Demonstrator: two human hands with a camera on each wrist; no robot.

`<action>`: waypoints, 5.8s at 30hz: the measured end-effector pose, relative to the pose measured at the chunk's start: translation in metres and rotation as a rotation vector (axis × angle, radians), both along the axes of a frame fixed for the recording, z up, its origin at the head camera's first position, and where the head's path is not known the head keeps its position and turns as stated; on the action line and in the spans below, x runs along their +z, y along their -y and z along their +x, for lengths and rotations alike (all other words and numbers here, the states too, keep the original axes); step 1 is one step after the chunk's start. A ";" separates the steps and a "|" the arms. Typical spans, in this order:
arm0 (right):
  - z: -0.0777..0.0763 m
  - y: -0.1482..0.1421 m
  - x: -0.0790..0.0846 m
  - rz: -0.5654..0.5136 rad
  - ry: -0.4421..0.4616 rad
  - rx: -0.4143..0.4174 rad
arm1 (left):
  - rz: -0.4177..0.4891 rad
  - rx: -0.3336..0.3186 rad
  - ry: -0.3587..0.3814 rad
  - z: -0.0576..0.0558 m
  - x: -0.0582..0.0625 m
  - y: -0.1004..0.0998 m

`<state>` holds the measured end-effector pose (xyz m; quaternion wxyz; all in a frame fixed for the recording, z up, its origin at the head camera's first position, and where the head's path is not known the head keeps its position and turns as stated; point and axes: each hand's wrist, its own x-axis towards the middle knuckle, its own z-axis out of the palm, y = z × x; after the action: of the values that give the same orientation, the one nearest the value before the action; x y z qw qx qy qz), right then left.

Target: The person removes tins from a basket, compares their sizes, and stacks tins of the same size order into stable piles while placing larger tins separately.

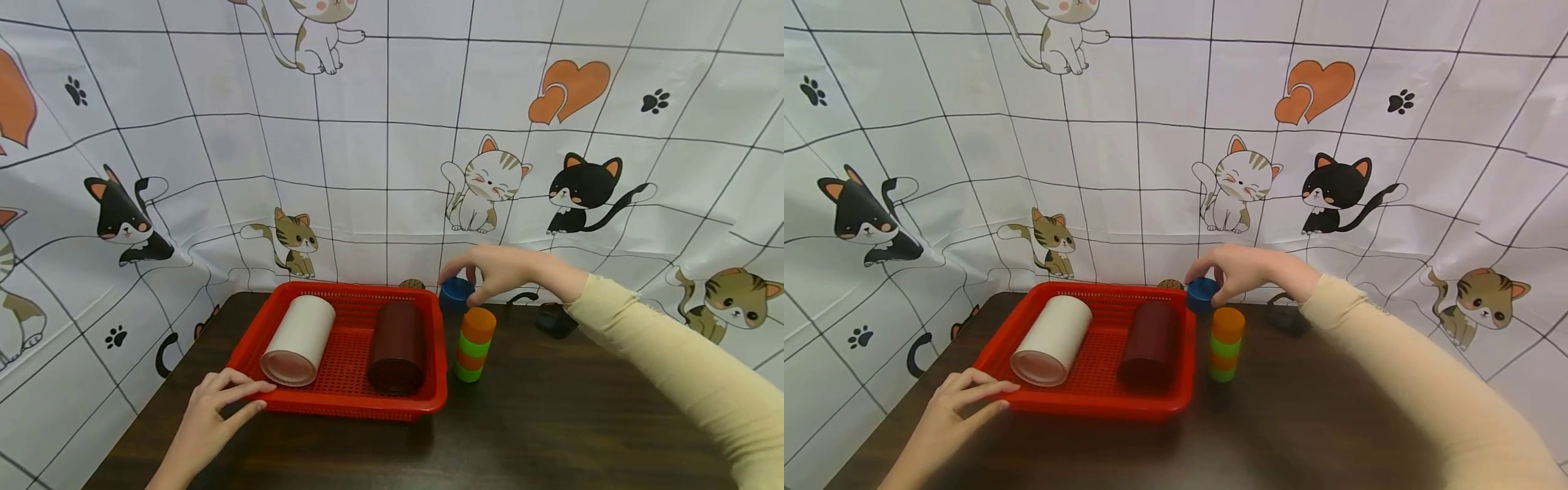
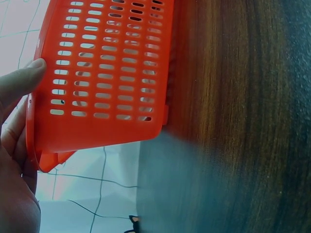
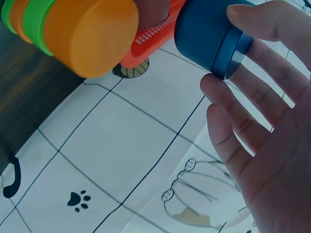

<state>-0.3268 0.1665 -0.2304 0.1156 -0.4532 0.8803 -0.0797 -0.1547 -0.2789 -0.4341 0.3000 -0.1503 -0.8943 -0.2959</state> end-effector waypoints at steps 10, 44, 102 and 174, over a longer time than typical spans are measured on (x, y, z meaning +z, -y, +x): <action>0.001 -0.024 -0.007 -0.011 -0.014 -0.037 | -0.008 0.012 0.012 0.000 -0.002 0.001; 0.003 -0.042 -0.018 -0.011 0.000 -0.072 | 0.001 -0.017 -0.010 -0.002 -0.001 0.001; 0.004 -0.044 -0.024 0.010 0.066 -0.124 | 0.000 0.000 -0.002 -0.001 -0.001 0.001; 0.010 0.079 -0.020 0.323 -0.079 0.113 | 0.010 0.016 -0.039 0.002 0.001 0.004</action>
<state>-0.3165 0.0877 -0.2504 0.1564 -0.4802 0.8586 0.0875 -0.1522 -0.2826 -0.4333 0.3203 -0.1475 -0.8881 -0.2948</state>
